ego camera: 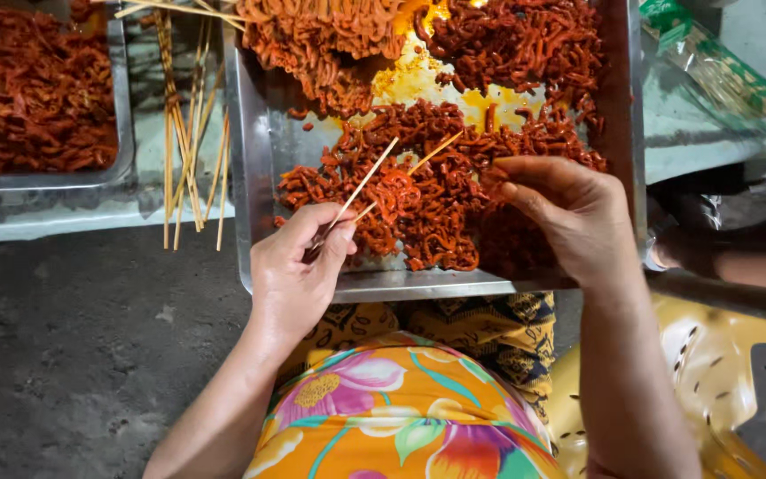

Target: The person is skewering pieces of red, seasoned food onto wooden sticks from a metal tray.

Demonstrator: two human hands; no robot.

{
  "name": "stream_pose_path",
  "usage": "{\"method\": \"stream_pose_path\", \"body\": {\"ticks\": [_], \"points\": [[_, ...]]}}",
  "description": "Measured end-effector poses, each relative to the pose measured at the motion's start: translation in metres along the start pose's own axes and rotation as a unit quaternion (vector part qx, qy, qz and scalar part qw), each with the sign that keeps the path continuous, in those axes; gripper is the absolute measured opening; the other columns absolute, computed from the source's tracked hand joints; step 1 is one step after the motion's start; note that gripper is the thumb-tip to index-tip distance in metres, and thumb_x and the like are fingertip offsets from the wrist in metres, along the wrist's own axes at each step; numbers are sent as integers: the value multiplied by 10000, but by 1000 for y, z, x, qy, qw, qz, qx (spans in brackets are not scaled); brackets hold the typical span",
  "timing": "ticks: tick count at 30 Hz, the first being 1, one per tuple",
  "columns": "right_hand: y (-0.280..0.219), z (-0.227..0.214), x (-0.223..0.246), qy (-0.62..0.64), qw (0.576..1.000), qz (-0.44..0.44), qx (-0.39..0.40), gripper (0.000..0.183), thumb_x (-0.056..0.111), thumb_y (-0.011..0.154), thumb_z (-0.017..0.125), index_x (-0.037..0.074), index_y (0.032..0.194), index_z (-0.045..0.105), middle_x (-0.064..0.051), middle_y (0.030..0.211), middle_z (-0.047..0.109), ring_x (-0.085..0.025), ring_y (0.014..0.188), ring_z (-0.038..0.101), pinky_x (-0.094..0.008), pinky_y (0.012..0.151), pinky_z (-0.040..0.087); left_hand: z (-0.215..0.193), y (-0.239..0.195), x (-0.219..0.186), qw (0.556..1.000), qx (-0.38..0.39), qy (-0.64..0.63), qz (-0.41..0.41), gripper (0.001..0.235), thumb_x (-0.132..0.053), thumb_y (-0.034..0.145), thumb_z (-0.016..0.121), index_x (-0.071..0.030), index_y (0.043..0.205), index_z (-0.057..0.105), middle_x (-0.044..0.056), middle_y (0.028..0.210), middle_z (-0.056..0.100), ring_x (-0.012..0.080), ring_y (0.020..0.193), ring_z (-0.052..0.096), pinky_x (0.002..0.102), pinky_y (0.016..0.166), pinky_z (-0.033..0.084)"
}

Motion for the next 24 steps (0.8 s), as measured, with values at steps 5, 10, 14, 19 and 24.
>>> {"method": "stream_pose_path", "body": {"ticks": [5, 10, 14, 19, 24], "points": [[-9, 5, -12, -37, 997, -11, -60, 184, 53, 942, 782, -22, 1110, 774, -54, 1026, 773, -83, 925, 686, -223, 865, 563, 5, -1, -5, 1000, 16, -4, 9, 172, -39, 1013, 696, 8, 1179, 694, 59, 966, 742, 90, 822, 726, 225, 736, 591], [-8, 11, -14, 86, 992, 18, -88, 231, 38, 968, 740, -30, 1188, 748, -87, 1075, 771, -122, 962, 718, -249, 905, 583, 9, -6, -15, 999, 39, 12, 10, 178, -31, 999, 680, 1, 1174, 683, 65, 964, 744, 97, 824, 746, 230, 718, 605], [-7, 15, -19, 243, 966, 50, -75, 247, 2, 956, 691, -41, 1199, 713, -143, 1134, 770, -210, 997, 757, -329, 913, 627, 13, -9, -23, 997, 65, 48, 4, 168, -37, 991, 682, -18, 1158, 691, 75, 942, 751, 116, 828, 757, 245, 712, 595], [-7, 15, -28, 311, 947, 48, -64, 198, -50, 975, 700, -44, 1172, 715, -177, 1116, 747, -275, 965, 745, -386, 892, 630, 14, -8, -24, 996, 65, 67, 7, 176, -49, 992, 686, -25, 1166, 686, 79, 938, 746, 125, 807, 747, 249, 710, 588], [-5, 15, -31, 370, 926, 48, -60, 151, -51, 966, 691, -31, 1113, 718, -168, 1091, 745, -280, 988, 754, -418, 904, 647, 15, -8, -21, 996, 54, 76, 15, 177, -47, 988, 695, -25, 1163, 685, 82, 947, 744, 126, 799, 748, 249, 705, 589]]}}
Point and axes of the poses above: each hand's wrist, its own y-axis towards the middle knuckle, its own z-axis out of the palm, x = y × z, the point moved 1 cm from there along y, towards the middle knuckle
